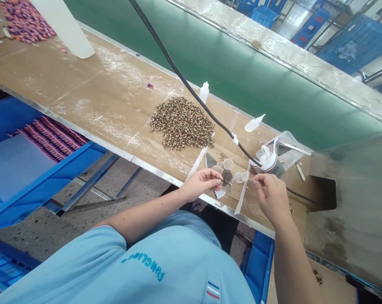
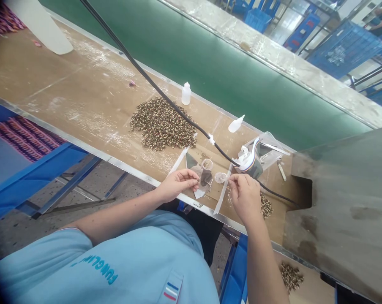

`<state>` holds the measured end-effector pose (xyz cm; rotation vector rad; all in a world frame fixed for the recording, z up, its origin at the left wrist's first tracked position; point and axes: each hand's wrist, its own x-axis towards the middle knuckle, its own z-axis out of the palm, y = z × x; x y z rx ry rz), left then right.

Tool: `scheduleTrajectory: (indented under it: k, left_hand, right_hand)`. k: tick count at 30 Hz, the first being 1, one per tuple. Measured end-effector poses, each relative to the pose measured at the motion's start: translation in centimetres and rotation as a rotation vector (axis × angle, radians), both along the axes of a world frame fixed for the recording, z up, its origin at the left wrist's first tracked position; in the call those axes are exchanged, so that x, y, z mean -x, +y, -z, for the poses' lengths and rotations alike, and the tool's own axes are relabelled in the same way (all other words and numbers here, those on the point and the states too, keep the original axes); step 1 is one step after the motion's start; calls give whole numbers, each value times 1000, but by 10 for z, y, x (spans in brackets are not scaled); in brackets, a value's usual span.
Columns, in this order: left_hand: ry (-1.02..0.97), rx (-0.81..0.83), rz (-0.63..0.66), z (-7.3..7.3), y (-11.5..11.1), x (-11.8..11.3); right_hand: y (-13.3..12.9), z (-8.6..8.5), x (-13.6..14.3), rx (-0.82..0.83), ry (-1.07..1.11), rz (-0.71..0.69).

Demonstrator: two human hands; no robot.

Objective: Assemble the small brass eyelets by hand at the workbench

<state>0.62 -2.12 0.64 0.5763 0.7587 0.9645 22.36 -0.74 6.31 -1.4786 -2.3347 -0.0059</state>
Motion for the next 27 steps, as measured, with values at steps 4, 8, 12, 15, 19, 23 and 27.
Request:
scheduleTrajectory:
  k: [4, 8, 12, 15, 19, 23, 27]
  left_hand:
    - [-75, 82, 47, -6, -4, -9]
    - [-137, 154, 67, -5, -6, -16]
    - [-134, 169, 76, 0, -5, -18]
    - [-134, 170, 88, 0, -5, -16]
    - [-123, 173, 107, -3, -5, -14]
    - [-115, 166, 131, -5, -5, -13]
    - [-109, 170, 123, -5, -5, -13]
  right_hand:
    - [-13, 9, 5, 118, 261, 41]
    - [-23, 14, 15, 157, 385, 74]
    - [-29, 16, 22, 135, 347, 54]
    - [-32, 17, 28, 67, 243, 11]
    - [-34, 18, 35, 4, 124, -38]
    - [-34, 19, 38, -19, 91, -66]
    - [-34, 21, 39, -3, 79, -83]
